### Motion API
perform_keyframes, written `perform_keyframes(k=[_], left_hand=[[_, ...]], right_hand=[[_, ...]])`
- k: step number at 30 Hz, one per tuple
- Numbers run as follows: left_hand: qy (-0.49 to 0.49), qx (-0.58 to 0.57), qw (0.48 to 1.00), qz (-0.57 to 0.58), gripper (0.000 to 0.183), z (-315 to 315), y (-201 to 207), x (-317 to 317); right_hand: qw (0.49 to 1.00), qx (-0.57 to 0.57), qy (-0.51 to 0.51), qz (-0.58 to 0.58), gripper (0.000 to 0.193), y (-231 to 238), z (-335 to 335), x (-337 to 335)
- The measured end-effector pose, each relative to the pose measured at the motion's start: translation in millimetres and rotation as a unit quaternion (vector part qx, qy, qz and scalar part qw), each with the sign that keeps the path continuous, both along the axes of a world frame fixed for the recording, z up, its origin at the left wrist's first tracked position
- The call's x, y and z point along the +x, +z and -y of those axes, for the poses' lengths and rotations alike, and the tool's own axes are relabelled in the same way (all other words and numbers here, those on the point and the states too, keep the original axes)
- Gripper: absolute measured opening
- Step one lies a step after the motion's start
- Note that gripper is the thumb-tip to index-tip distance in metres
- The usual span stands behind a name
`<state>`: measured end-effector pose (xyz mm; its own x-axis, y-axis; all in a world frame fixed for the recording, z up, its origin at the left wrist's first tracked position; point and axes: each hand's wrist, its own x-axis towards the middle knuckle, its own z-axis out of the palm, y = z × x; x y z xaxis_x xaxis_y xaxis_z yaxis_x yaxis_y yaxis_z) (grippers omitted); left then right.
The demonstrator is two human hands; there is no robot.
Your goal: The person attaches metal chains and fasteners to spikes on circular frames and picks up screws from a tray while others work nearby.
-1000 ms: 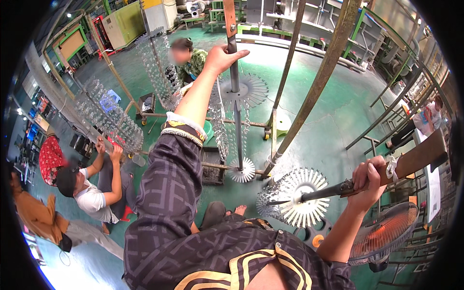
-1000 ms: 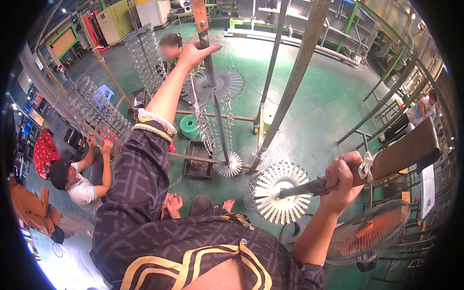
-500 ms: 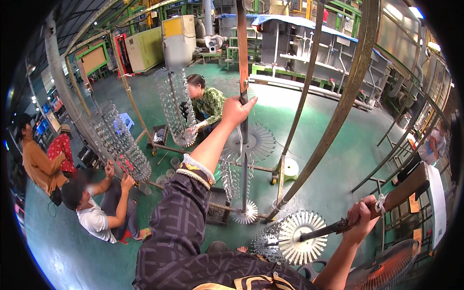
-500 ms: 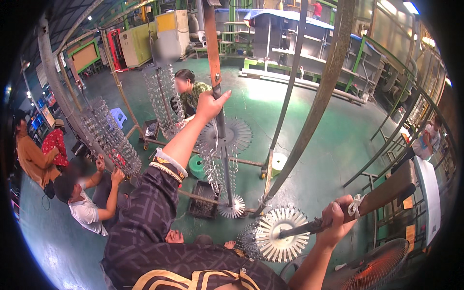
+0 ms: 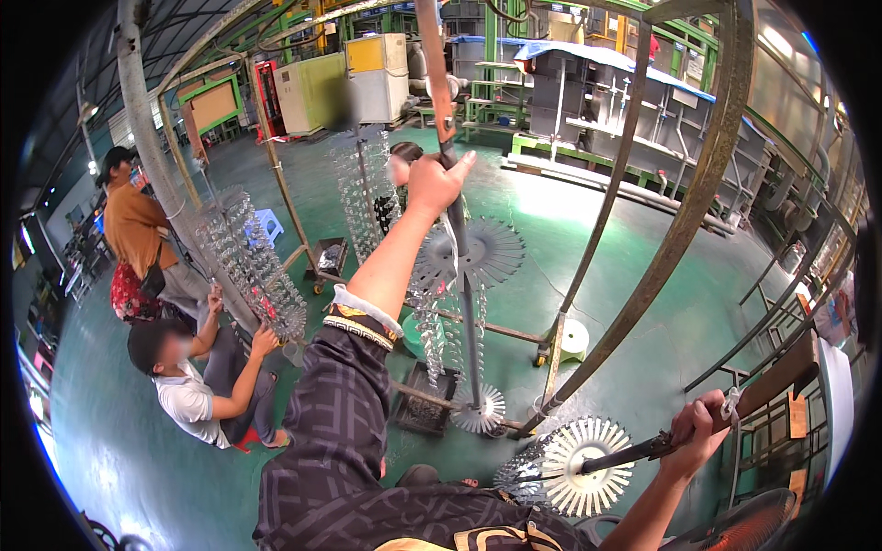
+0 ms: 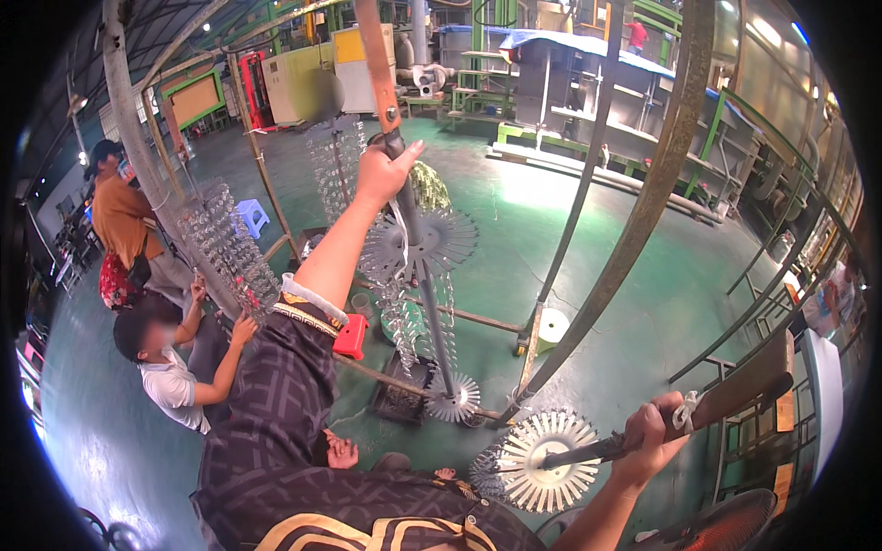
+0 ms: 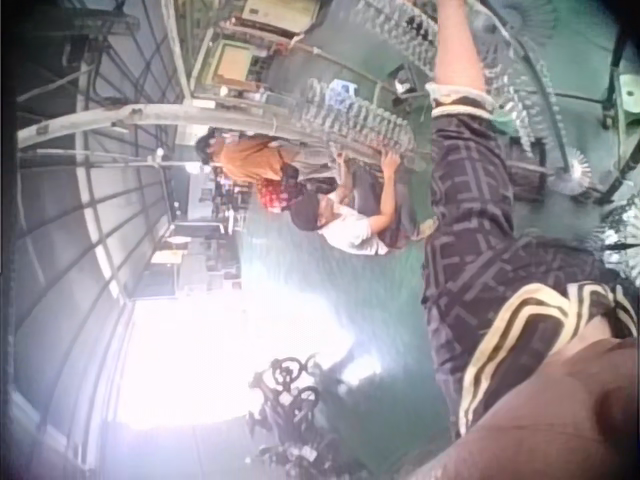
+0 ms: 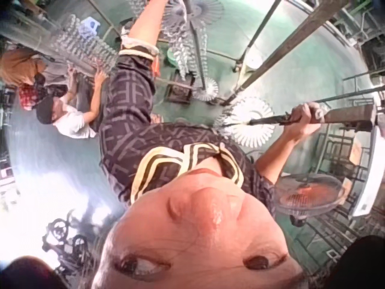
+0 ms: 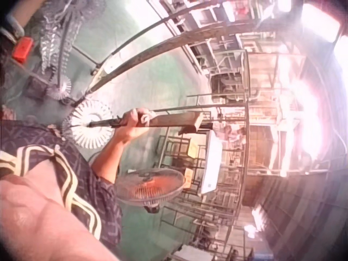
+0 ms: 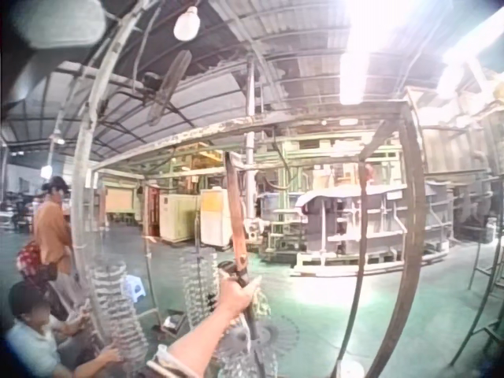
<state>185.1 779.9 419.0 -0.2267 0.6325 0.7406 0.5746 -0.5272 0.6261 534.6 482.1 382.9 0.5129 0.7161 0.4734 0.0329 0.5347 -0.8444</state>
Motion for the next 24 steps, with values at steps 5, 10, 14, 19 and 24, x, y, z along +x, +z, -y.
perform_keyframes(k=[5,10,14,19,24], left_hand=[[0.046,0.02,0.998,0.039,0.041,-15,-24,-48],[0.164,-0.079,0.983,0.008,0.049,20,-22,-67],[0.23,-0.081,0.97,0.001,0.053,26,-26,-96],[0.299,-0.128,0.946,-0.016,0.052,35,-11,-119],[0.371,-0.15,0.916,-0.033,0.052,40,-2,-143]], right_hand=[[1.0,0.016,0.018,-0.012,0.016,1,-5,1],[0.999,0.024,0.026,-0.004,0.016,-6,-8,11],[0.999,0.026,0.025,-0.004,0.016,-3,-10,15],[0.999,0.02,0.023,-0.01,0.015,-2,-12,21],[0.999,0.017,0.029,-0.012,0.015,-2,-13,23]])
